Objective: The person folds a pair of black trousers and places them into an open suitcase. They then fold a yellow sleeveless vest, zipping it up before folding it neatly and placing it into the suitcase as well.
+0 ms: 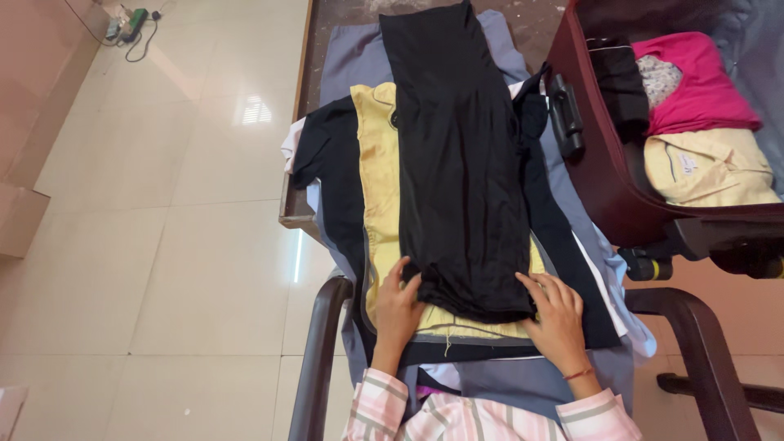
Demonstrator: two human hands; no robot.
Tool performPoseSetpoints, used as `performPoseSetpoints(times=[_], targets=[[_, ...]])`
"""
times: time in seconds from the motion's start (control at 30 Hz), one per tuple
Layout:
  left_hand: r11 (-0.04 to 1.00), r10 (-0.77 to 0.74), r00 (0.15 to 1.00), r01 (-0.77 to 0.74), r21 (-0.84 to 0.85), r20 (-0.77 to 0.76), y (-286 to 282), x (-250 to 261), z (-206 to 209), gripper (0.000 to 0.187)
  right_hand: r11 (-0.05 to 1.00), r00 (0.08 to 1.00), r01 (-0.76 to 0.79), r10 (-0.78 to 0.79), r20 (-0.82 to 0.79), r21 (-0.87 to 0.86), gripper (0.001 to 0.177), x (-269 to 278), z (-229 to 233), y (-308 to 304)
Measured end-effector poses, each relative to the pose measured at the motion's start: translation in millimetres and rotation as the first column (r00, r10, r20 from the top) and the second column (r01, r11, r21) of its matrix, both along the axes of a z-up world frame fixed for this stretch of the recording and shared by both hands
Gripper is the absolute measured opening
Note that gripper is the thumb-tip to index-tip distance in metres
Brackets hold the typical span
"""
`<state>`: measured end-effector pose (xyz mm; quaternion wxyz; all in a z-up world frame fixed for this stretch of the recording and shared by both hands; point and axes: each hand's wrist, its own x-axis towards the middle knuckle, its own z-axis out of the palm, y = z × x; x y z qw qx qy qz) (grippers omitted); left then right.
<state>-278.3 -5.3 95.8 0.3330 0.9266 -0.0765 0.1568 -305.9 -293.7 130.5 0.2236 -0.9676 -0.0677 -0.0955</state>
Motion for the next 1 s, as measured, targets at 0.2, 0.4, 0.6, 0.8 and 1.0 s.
performPoseSetpoints(times=[0.2, 0.4, 0.6, 0.8, 1.0], targets=[[0.996, 0.04, 0.963, -0.058, 0.062, 0.266, 2, -8, -22, 0.038, 0.999, 0.997, 0.006, -0.009, 0.074, 0.037, 0.091, 0, -11, -1], [0.996, 0.057, 0.994, -0.049, -0.08, 0.095, -1, 0, -16, 0.071, 0.97, 0.998, -0.062, 0.068, 0.016, -0.235, 0.102, 4, -2, 10], [0.999, 0.052, 0.998, -0.052, 0.015, -0.03, 1, 11, -31, 0.085, 0.922, 0.987, -0.153, 0.123, -0.106, -0.357, 0.083, 50, -8, 8], [0.998, 0.048, 0.999, -0.049, -0.043, -0.004, 2, 11, -34, 0.085, 0.989, 0.988, -0.146, 0.144, 0.046, 0.031, 0.093, 49, 8, 14], [0.997, -0.013, 0.977, 0.028, -0.07, 0.212, 4, 0, -16, 0.044, 0.975, 0.966, -0.208, 0.193, 0.173, 0.074, 0.085, 47, 18, 12]])
